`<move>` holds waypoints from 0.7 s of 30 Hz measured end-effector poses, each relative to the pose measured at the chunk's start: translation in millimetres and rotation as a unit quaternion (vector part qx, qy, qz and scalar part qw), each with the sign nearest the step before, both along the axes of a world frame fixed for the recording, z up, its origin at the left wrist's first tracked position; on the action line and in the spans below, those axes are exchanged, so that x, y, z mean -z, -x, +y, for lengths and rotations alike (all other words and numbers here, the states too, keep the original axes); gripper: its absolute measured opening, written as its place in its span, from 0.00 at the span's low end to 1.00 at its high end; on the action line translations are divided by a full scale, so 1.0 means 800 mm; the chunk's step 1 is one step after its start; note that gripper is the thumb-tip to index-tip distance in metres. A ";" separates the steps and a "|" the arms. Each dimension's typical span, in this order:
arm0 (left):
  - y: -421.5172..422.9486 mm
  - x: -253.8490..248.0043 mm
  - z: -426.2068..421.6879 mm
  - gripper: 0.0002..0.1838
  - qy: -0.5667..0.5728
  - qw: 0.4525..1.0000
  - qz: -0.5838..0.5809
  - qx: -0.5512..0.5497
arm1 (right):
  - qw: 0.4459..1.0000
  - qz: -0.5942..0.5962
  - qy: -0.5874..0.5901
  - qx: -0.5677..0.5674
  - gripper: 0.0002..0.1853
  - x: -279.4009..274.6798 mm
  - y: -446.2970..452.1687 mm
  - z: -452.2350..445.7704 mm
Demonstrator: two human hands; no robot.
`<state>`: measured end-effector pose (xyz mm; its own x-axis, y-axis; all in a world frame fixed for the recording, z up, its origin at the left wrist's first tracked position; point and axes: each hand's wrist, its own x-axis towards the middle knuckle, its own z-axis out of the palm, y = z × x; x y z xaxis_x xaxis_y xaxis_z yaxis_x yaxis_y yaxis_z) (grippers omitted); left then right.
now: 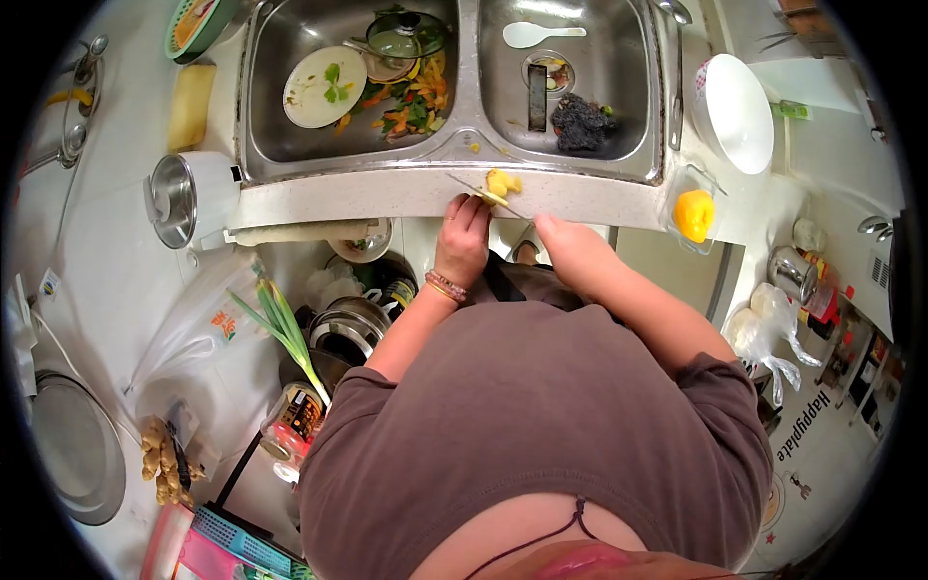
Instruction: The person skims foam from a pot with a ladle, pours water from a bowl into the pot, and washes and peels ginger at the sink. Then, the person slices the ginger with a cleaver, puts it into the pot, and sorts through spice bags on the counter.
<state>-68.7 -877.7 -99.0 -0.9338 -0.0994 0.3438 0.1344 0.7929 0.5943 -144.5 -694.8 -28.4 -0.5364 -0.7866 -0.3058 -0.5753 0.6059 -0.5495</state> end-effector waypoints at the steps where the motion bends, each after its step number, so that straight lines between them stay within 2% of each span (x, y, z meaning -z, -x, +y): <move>1: 0.000 0.000 -0.001 0.10 -0.001 1.000 0.003 -0.001 | 1.000 -0.014 -0.028 -0.004 0.08 -0.012 0.000 0.001; 3: 0.000 0.001 0.000 0.10 -0.004 1.000 0.009 -0.001 | 0.995 -0.041 -0.085 -0.010 0.08 -0.044 0.003 0.000; 11: -0.005 0.009 0.000 0.10 -0.012 1.000 0.009 -0.009 | 1.000 0.006 0.013 0.010 0.08 0.020 -0.005 -0.012; 15: -0.004 0.010 0.001 0.12 -0.037 0.999 0.031 -0.023 | 1.000 0.002 0.002 -0.003 0.08 -0.010 -0.003 -0.001; 18: -0.005 0.012 0.001 0.11 -0.031 0.999 0.026 -0.018 | 0.998 -0.013 -0.053 -0.014 0.08 -0.031 -0.002 -0.003; 21: -0.004 0.012 0.000 0.11 -0.028 0.999 0.027 -0.014 | 0.998 -0.043 -0.026 0.023 0.08 -0.009 -0.004 -0.012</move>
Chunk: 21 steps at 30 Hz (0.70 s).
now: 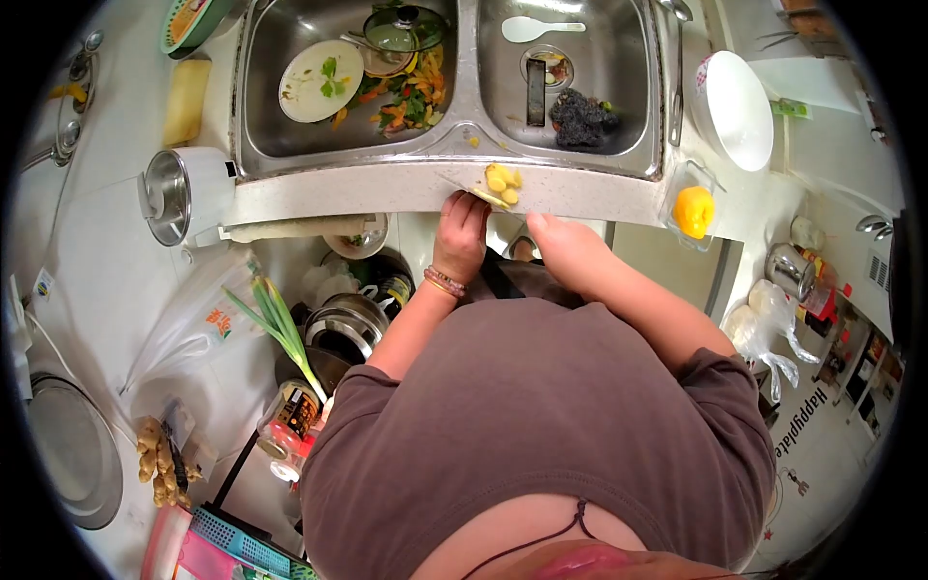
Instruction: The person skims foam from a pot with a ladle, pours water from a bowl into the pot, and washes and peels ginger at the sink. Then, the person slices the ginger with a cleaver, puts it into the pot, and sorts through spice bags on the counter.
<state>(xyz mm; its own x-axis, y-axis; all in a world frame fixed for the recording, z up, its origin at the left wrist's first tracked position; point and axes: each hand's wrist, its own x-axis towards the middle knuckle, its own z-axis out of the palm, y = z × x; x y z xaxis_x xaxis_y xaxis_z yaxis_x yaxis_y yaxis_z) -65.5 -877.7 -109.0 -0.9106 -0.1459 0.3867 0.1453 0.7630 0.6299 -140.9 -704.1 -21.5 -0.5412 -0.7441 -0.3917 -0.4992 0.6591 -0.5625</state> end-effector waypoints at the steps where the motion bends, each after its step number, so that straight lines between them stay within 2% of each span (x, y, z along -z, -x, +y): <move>1: 0.000 -0.001 0.000 0.11 -0.004 1.000 0.000 -0.003 | 1.000 0.015 0.003 -0.007 0.08 0.009 -0.002 -0.003; 3: 0.001 -0.004 0.001 0.10 -0.013 1.000 0.000 -0.010 | 0.999 0.045 0.011 -0.022 0.08 0.022 -0.002 -0.008; 6: -0.005 0.006 0.001 0.10 -0.039 0.999 -0.003 -0.015 | 0.999 0.029 0.033 0.002 0.08 0.027 0.001 -0.009; 9: -0.009 0.009 0.001 0.09 -0.048 0.998 -0.006 -0.030 | 0.998 -0.048 -0.036 0.005 0.13 0.003 0.010 -0.005; 15: -0.016 -0.003 0.003 0.13 -0.062 0.994 -0.009 -0.087 | 0.999 -0.025 -0.019 -0.009 0.13 -0.018 0.008 0.009; 18: -0.007 -0.013 0.008 0.13 -0.030 0.996 -0.045 -0.073 | 1.000 -0.009 -0.020 -0.018 0.12 -0.012 0.007 0.013; 21: -0.004 0.000 0.006 0.10 -0.021 0.998 -0.032 -0.040 | 0.998 0.050 0.004 -0.045 0.13 -0.001 0.006 0.018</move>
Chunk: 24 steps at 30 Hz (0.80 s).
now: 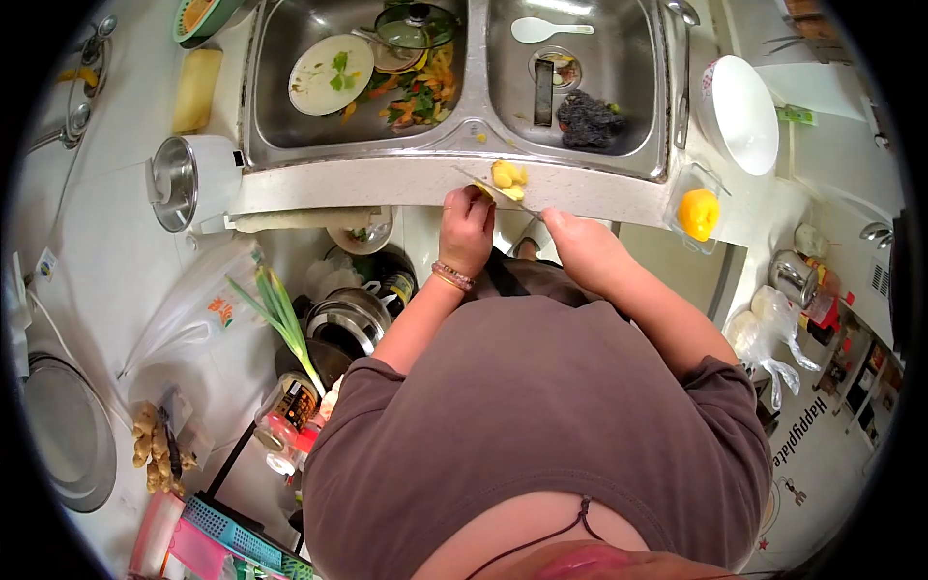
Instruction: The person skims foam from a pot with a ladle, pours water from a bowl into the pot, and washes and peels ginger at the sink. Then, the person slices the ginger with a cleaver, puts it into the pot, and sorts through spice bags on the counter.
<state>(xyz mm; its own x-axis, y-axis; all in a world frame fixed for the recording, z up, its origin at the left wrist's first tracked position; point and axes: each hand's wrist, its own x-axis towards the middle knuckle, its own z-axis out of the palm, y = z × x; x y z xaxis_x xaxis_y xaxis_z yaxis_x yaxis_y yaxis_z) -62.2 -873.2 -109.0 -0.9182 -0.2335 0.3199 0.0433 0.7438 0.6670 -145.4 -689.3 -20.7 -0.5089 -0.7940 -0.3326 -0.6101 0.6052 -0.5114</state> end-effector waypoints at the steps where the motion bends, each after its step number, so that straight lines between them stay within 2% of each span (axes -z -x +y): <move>1: 0.000 0.003 -0.002 0.10 0.003 1.000 0.008 0.012 | 1.000 0.001 -0.004 -0.002 0.13 -0.001 0.001 0.001; 9: 0.001 -0.003 -0.014 0.10 0.017 0.998 0.019 0.052 | 1.000 -0.003 -0.024 -0.011 0.11 -0.013 0.000 -0.003; 12: 0.001 -0.001 -0.016 0.10 0.026 0.998 0.013 0.055 | 0.999 -0.037 -0.005 0.017 0.09 0.002 -0.001 -0.011; 15: -0.002 0.001 -0.016 0.11 0.010 0.999 -0.005 0.049 | 0.998 -0.045 -0.051 0.007 0.09 0.012 0.001 -0.018; 18: 0.000 0.001 -0.015 0.12 -0.002 0.999 -0.006 0.042 | 0.999 -0.028 0.000 0.035 0.06 0.025 -0.004 -0.025; 21: 0.000 0.006 -0.015 0.13 -0.008 0.998 -0.004 0.064 | 1.000 -0.008 0.020 0.008 0.06 0.021 0.003 -0.034; 24: -0.008 0.019 -0.015 0.15 -0.001 0.998 -0.017 0.054 | 0.997 0.003 0.075 0.036 0.07 0.037 -0.005 -0.022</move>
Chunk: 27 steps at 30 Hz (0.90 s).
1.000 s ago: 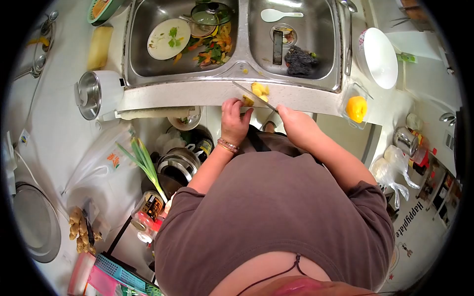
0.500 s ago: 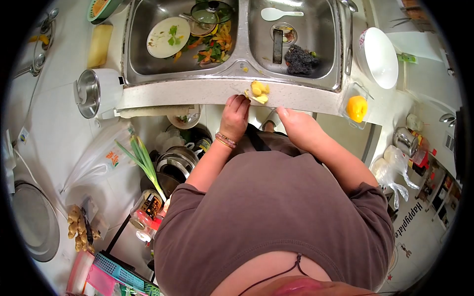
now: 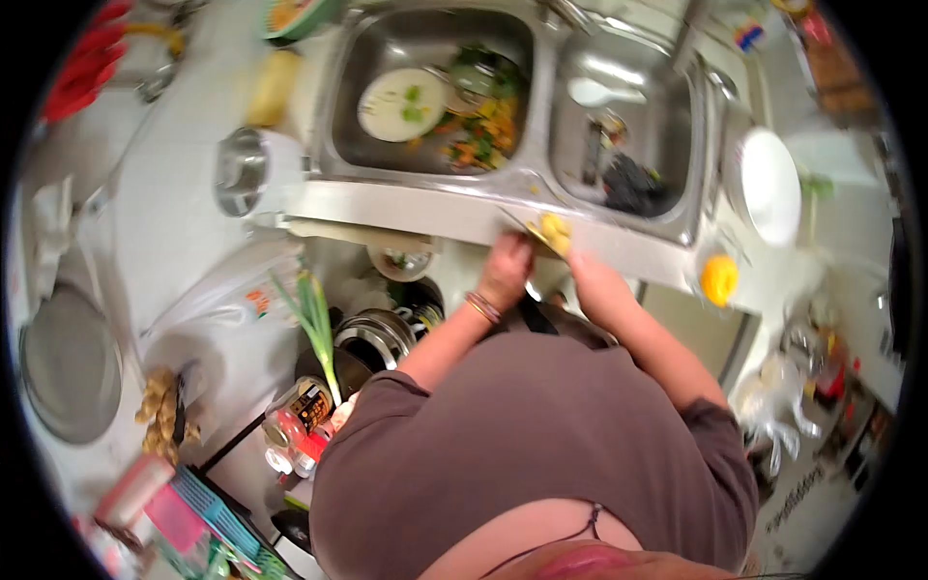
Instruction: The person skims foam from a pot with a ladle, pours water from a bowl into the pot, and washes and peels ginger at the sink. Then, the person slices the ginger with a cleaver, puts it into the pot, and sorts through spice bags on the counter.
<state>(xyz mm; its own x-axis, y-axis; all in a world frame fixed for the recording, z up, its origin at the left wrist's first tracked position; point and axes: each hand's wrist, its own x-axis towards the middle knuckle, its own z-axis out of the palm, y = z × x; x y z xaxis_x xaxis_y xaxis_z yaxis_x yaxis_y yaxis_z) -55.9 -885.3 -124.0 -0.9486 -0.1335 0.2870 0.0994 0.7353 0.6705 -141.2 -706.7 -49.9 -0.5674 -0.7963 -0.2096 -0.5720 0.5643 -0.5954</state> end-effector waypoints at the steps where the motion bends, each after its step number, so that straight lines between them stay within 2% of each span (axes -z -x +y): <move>1: 0.000 -0.002 0.001 0.16 0.000 1.000 -0.007 -0.010 | 1.000 0.008 0.017 0.007 0.07 0.004 -0.002 0.004; 4: 0.004 -0.020 -0.012 0.17 -0.002 0.997 0.045 -0.067 | 0.999 -0.027 0.002 0.040 0.08 -0.011 -0.001 0.009; 7: 0.013 -0.028 -0.060 0.12 -0.148 0.967 -0.014 -0.207 | 0.998 -0.037 0.015 0.050 0.08 -0.015 0.001 0.015; 9: 0.034 -0.020 -0.126 0.10 -0.317 0.905 -0.026 -0.282 | 0.998 -0.047 0.009 0.049 0.10 -0.017 0.002 0.015; 11: 0.068 -0.034 -0.206 0.07 -0.565 0.770 0.013 -0.298 | 0.997 -0.054 0.009 0.055 0.12 -0.025 0.002 0.014; 13: 0.107 -0.069 -0.288 0.05 -0.656 0.701 0.041 -0.276 | 0.997 -0.051 0.004 0.055 0.13 -0.032 0.002 0.012; 15: 0.155 -0.121 -0.362 0.02 -0.661 0.704 0.089 -0.246 | 0.997 -0.039 0.006 0.059 0.12 -0.030 0.001 0.013; 20: 0.286 -0.196 -0.534 0.04 -0.575 0.743 0.143 -0.312 | 0.999 0.028 -0.015 0.041 0.10 -0.057 -0.006 0.003; 21: 0.303 -0.208 -0.554 0.06 -0.548 0.754 0.131 -0.337 | 0.998 0.044 -0.016 0.036 0.10 -0.059 -0.008 0.001; 24: 0.335 -0.230 -0.568 0.10 -0.553 0.729 0.177 -0.362 | 0.997 0.070 -0.031 0.031 0.11 -0.062 -0.012 -0.004; 27: 0.330 -0.224 -0.539 0.22 -0.297 0.836 0.047 -0.460 | 0.992 0.094 -0.072 0.032 0.11 -0.065 -0.021 0.000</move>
